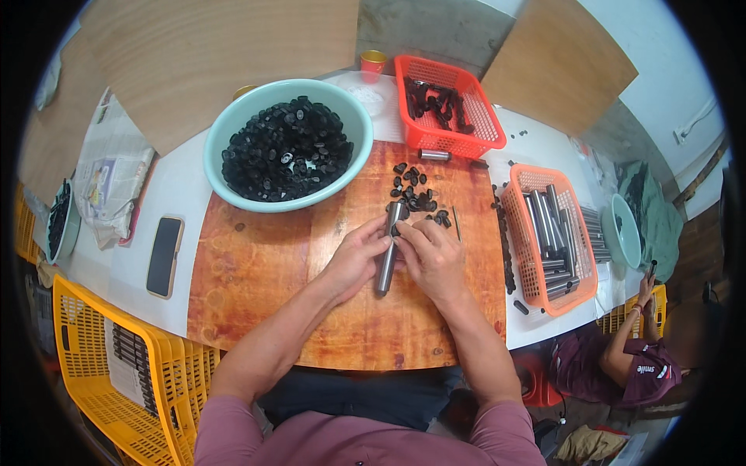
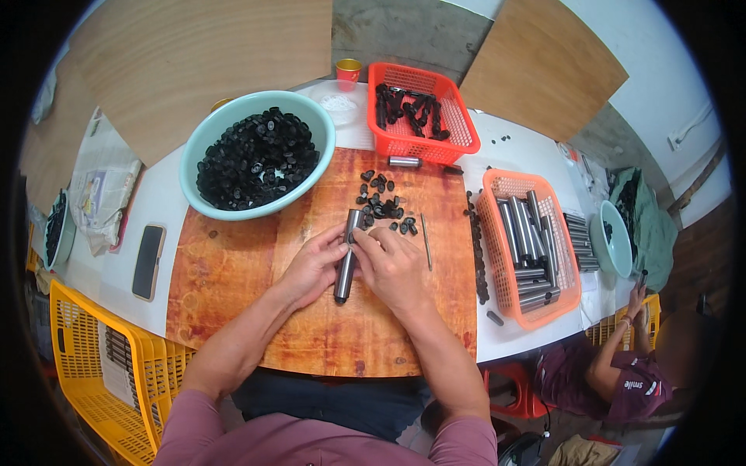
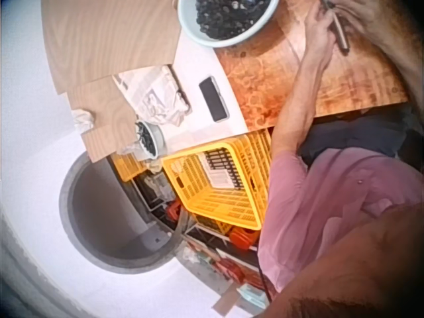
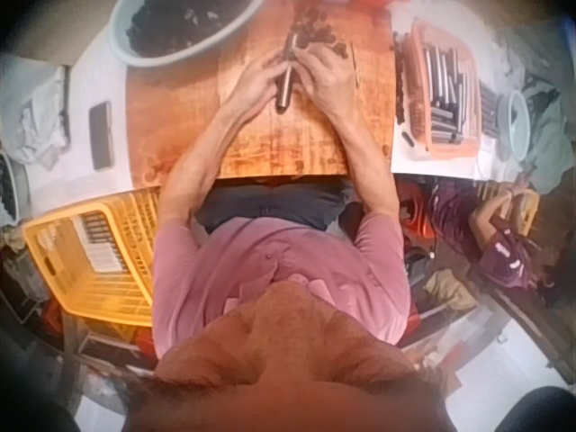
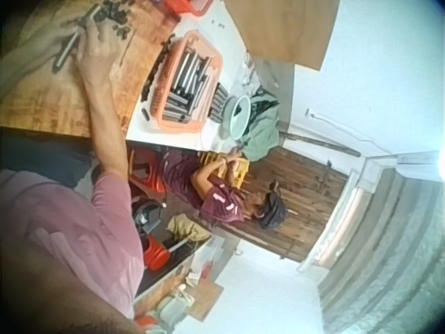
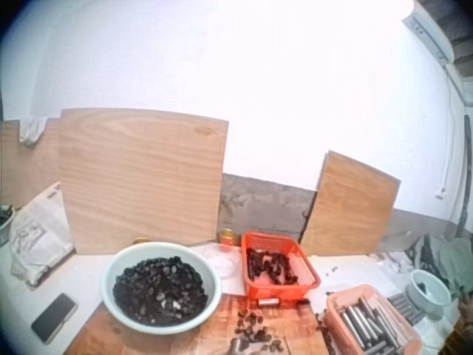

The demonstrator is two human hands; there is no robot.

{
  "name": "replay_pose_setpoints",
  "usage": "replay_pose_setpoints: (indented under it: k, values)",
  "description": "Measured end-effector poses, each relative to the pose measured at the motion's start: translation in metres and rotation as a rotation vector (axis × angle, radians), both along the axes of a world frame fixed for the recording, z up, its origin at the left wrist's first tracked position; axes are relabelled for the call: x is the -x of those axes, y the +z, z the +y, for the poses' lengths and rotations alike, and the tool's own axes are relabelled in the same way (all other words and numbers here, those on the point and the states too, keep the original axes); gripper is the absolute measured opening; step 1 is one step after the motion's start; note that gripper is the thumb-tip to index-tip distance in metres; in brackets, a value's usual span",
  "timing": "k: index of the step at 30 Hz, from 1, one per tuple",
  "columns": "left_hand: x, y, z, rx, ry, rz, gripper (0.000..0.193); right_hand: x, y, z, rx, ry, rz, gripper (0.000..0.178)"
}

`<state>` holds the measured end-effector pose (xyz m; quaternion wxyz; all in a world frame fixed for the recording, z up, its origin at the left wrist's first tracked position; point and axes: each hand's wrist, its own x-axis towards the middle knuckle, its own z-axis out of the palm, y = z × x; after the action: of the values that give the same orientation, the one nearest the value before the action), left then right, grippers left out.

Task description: The person repeatedly picks small black circular parts from a bowl and inserts them into a cylindrical metal tool held in the left hand. After each insertion, the person places the tool into a yellow basket. The process is repeated continuously throughout the clip.

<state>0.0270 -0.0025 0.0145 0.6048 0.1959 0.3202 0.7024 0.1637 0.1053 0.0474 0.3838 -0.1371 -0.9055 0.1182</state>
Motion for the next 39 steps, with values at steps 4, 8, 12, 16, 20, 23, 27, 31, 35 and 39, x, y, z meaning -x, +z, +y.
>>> replay_pose_setpoints:
  k: [4, 8, 12, 16, 20, 23, 27, 31, 35, 39]
  values:
    - [-0.001, 0.005, -0.002, 0.011, 0.031, -0.012, 0.036, 0.003, -0.007, -0.001, 0.04, 0.061, 0.032, 0.028]
    - [0.003, -0.003, -0.001, 0.091, 0.047, 0.044, 0.032, 0.007, -0.01, -0.005, 0.17, 0.141, 0.089, 0.028]
    - [0.004, 0.003, -0.004, 0.091, -0.04, 0.005, 0.026, 0.007, -0.012, -0.004, 0.548, 0.051, 0.177, 0.029]
    - [0.002, 0.002, -0.004, 0.132, -0.115, 0.041, 0.024, 0.008, -0.016, 0.003, 0.993, 0.063, 0.214, 0.027]
    - [0.002, 0.002, -0.004, 0.172, -0.145, 0.095, 0.026, 0.004, -0.016, 0.01, 1.18, 0.141, 0.158, 0.026]
    - [0.003, 0.005, -0.004, 0.166, -0.155, 0.175, 0.028, 0.0, -0.014, 0.014, 1.262, 0.185, 0.199, 0.026]
    - [0.005, 0.01, -0.004, 0.23, -0.182, 0.335, 0.031, -0.005, -0.013, 0.02, 1.293, 0.247, 0.242, 0.032]
    - [0.003, 0.007, -0.004, 0.132, -0.159, 0.523, 0.032, -0.007, -0.014, 0.023, 1.301, 0.268, 0.249, 0.038]
    - [0.004, 0.009, -0.004, 0.083, -0.117, 0.687, 0.031, -0.009, -0.007, 0.024, 1.322, 0.264, 0.221, 0.038]
    - [0.003, 0.014, -0.006, 0.084, -0.075, 0.802, 0.031, -0.012, -0.003, 0.028, 1.339, 0.282, 0.166, 0.037]
